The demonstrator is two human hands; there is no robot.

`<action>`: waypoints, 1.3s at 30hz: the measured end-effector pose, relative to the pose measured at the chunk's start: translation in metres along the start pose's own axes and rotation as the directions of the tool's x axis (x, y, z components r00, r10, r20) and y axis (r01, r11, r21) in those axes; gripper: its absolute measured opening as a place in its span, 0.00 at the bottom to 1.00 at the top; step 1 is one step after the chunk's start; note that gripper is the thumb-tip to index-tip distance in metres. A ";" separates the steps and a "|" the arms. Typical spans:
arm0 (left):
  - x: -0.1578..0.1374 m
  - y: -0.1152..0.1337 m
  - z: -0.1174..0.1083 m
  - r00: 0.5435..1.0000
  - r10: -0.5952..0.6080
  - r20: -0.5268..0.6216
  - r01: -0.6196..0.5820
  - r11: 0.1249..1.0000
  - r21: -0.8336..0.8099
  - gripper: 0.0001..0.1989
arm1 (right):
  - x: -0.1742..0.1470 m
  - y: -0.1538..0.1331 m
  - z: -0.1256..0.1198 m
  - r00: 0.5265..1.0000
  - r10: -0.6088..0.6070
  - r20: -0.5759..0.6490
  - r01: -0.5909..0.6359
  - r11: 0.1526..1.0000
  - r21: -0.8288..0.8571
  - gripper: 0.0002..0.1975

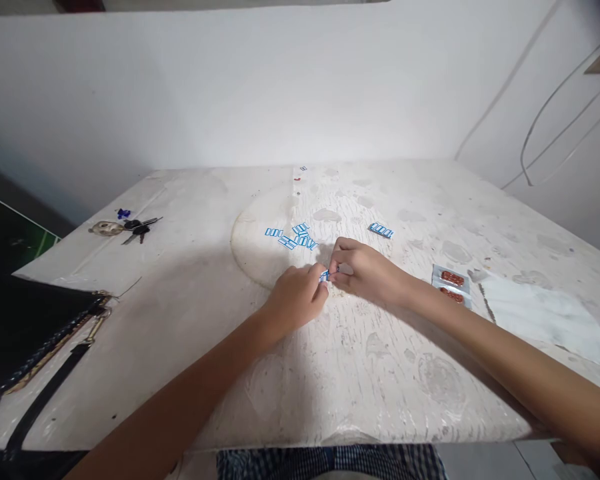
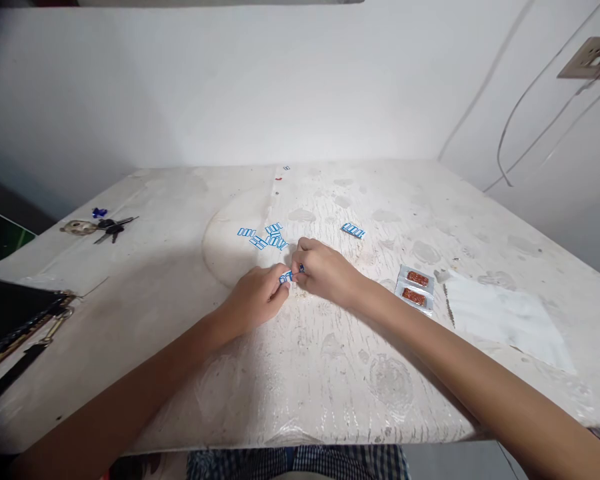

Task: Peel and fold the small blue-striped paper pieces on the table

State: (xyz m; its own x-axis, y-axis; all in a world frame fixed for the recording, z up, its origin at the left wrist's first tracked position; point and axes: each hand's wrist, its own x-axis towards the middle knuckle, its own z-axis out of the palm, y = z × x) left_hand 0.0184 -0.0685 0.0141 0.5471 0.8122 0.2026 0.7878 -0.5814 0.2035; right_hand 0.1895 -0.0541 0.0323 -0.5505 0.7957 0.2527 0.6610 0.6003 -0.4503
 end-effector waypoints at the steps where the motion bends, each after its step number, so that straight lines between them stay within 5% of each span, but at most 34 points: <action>1: 0.000 0.000 0.001 1.000 0.000 -0.003 0.000 1.000 0.007 0.07 | 0.000 0.000 0.001 1.000 0.009 -0.006 -0.009 1.000 -0.009 0.03; 8: 0.001 -0.001 0.009 0.999 0.006 -0.053 -0.004 0.999 0.034 0.08 | 0.026 0.011 -0.003 0.961 0.214 -0.173 -0.209 0.977 0.049 0.07; 13: -0.001 -0.002 0.011 0.998 0.026 -0.056 -0.025 0.999 0.031 0.09 | 0.070 0.015 0.008 0.966 0.256 0.044 -0.251 0.963 -0.096 0.15; 19: -0.001 -0.002 0.010 0.998 0.038 -0.054 -0.034 0.996 0.078 0.09 | 0.097 0.010 0.021 0.924 0.377 0.065 -0.354 0.908 -0.225 0.18; 29: -0.002 -0.001 0.007 0.999 0.041 -0.034 -0.037 0.993 0.113 0.09 | 0.101 0.010 0.017 0.921 0.375 0.105 -0.366 0.925 -0.099 0.06; 35: -0.003 -0.001 0.006 0.998 0.049 -0.036 -0.045 0.994 0.096 0.09 | 0.096 0.019 0.007 0.907 0.413 0.081 -0.415 0.910 0.005 0.09; 39: -0.003 -0.001 0.006 0.997 0.061 -0.041 -0.056 0.993 0.105 0.09 | 0.092 0.018 0.012 0.893 0.433 0.122 -0.420 0.900 -0.117 0.11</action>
State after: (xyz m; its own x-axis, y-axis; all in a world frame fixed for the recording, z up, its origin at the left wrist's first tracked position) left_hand 0.0179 -0.0701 0.0074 0.5820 0.7725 0.2540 0.7811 -0.6180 0.0897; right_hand 0.1450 0.0287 0.0372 -0.2675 0.9607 -0.0738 0.8859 0.2151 -0.4110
